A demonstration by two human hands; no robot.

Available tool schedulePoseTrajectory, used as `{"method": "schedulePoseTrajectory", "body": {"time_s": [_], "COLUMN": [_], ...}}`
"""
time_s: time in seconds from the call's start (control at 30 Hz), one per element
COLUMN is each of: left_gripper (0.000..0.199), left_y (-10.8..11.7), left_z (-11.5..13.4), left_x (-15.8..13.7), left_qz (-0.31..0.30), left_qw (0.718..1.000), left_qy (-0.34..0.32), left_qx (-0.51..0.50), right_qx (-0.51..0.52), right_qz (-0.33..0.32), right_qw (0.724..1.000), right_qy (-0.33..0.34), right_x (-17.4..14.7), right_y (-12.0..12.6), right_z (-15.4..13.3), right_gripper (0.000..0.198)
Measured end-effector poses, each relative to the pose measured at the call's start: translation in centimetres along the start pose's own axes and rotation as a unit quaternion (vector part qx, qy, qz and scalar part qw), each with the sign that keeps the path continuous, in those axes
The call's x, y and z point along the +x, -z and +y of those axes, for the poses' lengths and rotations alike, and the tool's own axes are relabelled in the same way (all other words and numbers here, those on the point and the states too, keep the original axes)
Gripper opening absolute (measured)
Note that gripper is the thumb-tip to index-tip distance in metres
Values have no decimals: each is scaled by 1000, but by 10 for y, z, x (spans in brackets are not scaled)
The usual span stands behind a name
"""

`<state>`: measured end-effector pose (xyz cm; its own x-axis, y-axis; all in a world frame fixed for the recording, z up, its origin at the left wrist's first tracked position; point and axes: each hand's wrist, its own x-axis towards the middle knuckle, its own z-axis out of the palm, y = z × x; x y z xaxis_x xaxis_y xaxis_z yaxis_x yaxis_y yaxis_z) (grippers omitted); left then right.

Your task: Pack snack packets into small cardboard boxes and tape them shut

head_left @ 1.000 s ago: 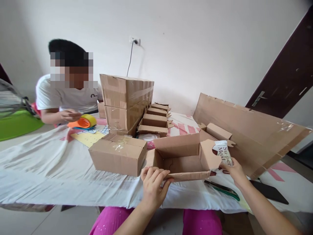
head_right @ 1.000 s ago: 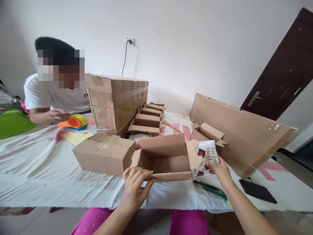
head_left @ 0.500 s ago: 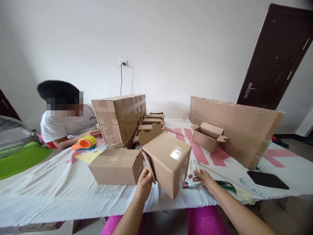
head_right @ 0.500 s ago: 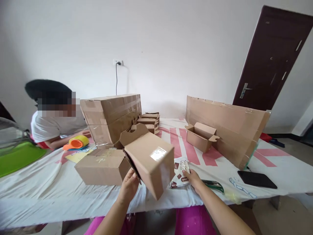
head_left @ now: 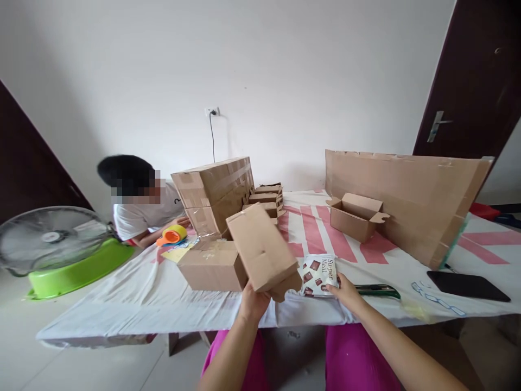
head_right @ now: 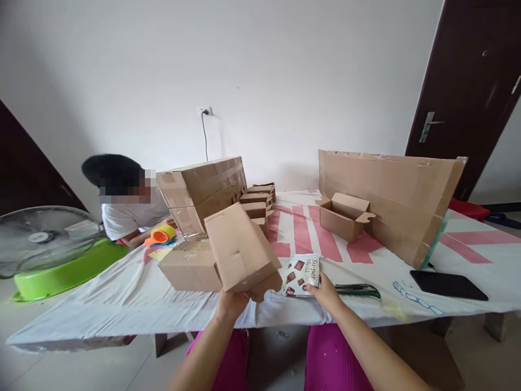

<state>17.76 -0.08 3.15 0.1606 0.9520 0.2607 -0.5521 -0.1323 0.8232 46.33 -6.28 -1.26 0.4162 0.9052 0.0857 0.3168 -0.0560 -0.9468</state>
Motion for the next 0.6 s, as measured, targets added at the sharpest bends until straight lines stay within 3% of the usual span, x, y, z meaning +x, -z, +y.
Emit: {"method": "schedulePoseTrajectory", "body": {"time_s": [0.17, 0.3, 0.37, 0.47, 0.5, 0.6], "left_gripper": [42, 36, 29, 20, 20, 22], "left_y": [-18, -31, -36, -37, -36, -31], "left_z": [23, 45, 51, 52, 50, 48], "left_x": [1, 1, 3, 9, 11, 16], "left_qz": [12, -36, -98, -157, -157, -144], "left_qw": [987, 948, 868, 697, 667, 637], "left_qy": [-57, -118, -173, -228, -233, -236], "left_qx": [149, 293, 455, 662, 690, 720], "right_qx": [-14, 18, 39, 44, 35, 12], "right_qz": [41, 104, 132, 142, 133, 99], "right_qw": [999, 993, 988, 986, 987, 991], "right_qy": [25, 54, 74, 80, 80, 92], "right_x": [-14, -19, -21, -24, -26, -28], "right_y": [5, 12, 15, 19, 19, 16], "right_z": [-5, -6, -4, 3, 5, 5], "right_gripper": [54, 67, 68, 65, 63, 63]}}
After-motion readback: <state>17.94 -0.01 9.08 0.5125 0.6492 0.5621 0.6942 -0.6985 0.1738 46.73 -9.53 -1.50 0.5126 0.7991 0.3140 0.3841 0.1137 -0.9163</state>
